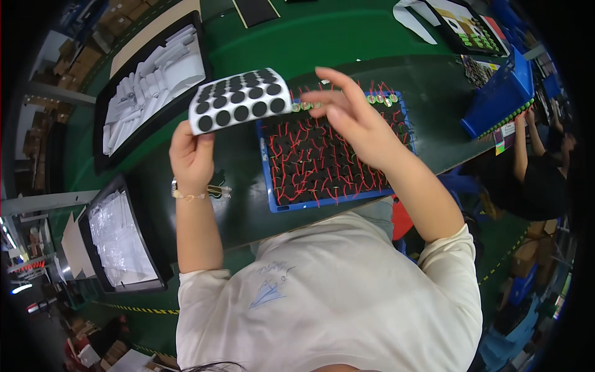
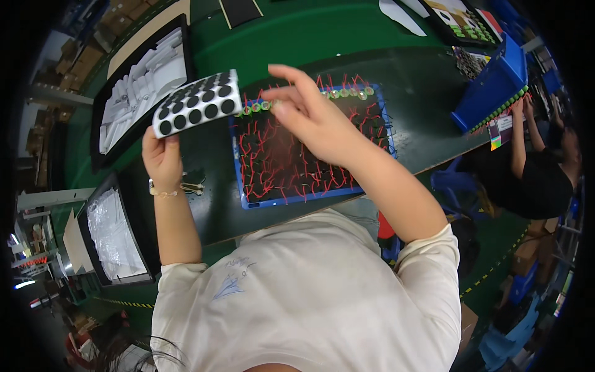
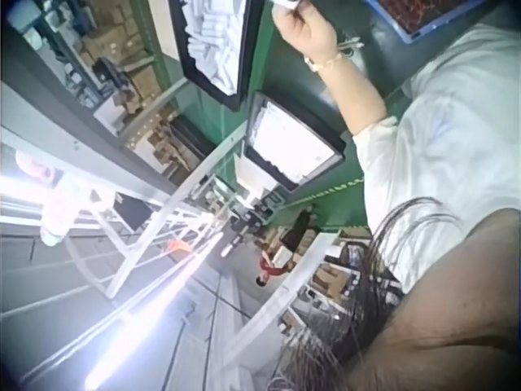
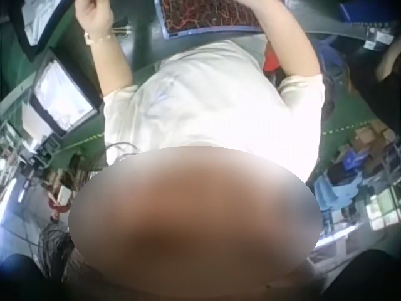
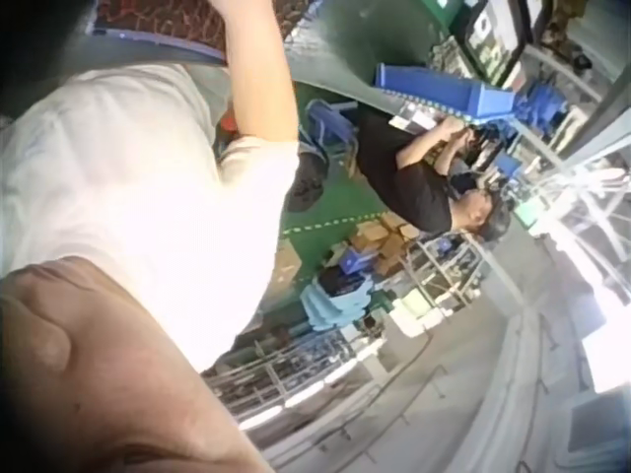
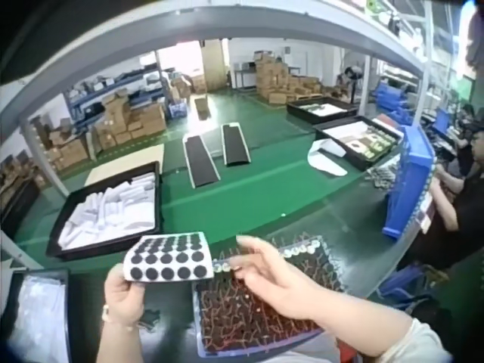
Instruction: Assembling electronic components by applying labels to circuit boards and preparing packaging sleeves.
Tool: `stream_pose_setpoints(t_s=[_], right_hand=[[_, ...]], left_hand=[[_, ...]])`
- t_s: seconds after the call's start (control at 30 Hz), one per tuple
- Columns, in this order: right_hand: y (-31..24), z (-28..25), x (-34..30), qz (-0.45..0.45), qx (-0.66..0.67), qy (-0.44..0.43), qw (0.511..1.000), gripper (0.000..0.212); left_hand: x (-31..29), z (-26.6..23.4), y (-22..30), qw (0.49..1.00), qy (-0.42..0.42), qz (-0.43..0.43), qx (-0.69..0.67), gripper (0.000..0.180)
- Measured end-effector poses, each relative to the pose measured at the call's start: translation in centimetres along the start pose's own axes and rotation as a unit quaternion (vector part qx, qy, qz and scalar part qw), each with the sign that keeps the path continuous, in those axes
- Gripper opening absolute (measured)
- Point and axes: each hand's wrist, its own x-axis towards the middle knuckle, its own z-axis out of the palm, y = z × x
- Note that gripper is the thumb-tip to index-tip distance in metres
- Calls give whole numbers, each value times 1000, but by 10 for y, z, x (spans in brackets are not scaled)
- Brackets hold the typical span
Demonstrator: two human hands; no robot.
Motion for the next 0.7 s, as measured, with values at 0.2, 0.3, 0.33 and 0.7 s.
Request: stream_pose_setpoints(t_s=[0.2, 0.3, 0.33, 0.7], right_hand=[[-7, 14, 58, 36, 121, -1, 992, 69], [-2, 23, 66, 47, 100, -73, 991, 72], [-1, 29, 68, 47, 101, -80, 991, 72], [-2, 46, 64, -99, -171, -2, 980, 73]], left_hand=[[-13, -3, -17, 991, -108, -46, 59, 28], [-17, -5, -18, 974, -155, -20, 163, 31], [-13, -6, -16, 959, -184, 14, 214, 30], [20, -4, 2, 1000, -2, -7, 1, 62]])
